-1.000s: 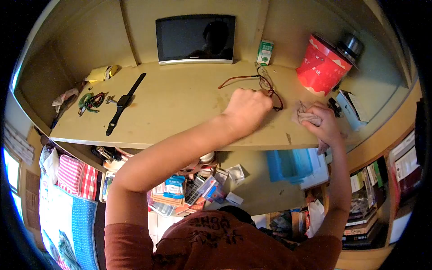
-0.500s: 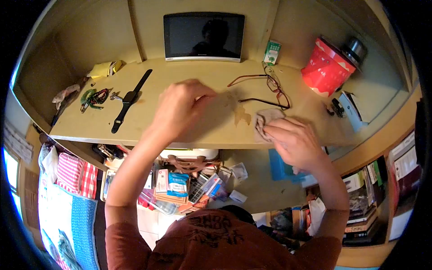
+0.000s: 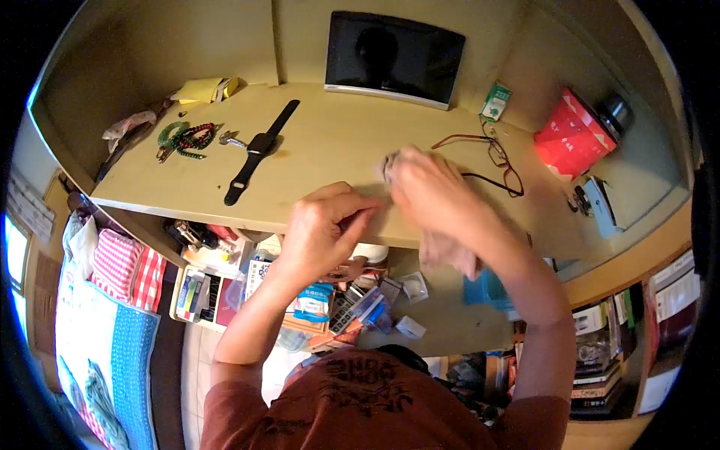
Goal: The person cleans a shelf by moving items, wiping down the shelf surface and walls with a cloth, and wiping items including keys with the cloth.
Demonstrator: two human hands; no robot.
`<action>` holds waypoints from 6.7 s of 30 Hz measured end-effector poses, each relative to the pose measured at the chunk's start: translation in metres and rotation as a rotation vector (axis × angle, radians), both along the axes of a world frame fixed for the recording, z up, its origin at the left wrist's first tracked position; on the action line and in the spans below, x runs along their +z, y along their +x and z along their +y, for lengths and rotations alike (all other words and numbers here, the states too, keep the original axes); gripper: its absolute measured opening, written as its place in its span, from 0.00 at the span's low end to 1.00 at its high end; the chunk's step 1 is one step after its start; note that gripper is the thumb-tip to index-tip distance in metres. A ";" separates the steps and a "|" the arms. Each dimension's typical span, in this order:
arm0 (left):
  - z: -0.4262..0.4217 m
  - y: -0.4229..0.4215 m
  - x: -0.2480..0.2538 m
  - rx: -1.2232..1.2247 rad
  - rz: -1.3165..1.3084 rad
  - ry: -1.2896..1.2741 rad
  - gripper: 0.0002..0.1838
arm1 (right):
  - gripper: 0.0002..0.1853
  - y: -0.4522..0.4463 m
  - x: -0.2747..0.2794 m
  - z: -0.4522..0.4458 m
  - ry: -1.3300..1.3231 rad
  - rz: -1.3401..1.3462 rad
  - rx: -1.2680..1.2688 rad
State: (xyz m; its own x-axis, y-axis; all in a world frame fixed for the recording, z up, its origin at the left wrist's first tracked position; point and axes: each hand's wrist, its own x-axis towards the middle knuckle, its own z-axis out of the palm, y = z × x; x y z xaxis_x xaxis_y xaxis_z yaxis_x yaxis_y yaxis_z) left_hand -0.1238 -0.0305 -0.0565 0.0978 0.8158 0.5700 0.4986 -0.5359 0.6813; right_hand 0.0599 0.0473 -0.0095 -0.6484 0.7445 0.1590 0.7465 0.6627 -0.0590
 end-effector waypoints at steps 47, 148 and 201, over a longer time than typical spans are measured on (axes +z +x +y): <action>-0.013 -0.084 -0.006 0.069 -0.427 0.305 0.09 | 0.23 -0.006 -0.011 -0.031 -0.064 0.179 0.403; 0.026 -0.267 0.026 0.084 0.486 0.109 0.18 | 0.17 -0.169 -0.023 -0.001 0.178 0.193 0.137; 0.041 -0.229 0.021 0.226 0.571 0.365 0.11 | 0.16 -0.124 0.048 0.016 0.411 0.246 0.242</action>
State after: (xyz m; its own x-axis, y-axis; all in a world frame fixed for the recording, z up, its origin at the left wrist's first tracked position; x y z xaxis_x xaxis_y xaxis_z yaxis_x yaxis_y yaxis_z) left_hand -0.3528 0.0103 -0.0351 0.3138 0.6178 0.7210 0.8496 -0.5218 0.0774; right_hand -0.0640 0.0630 0.0381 -0.7003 0.4229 0.5751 0.5665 0.8194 0.0874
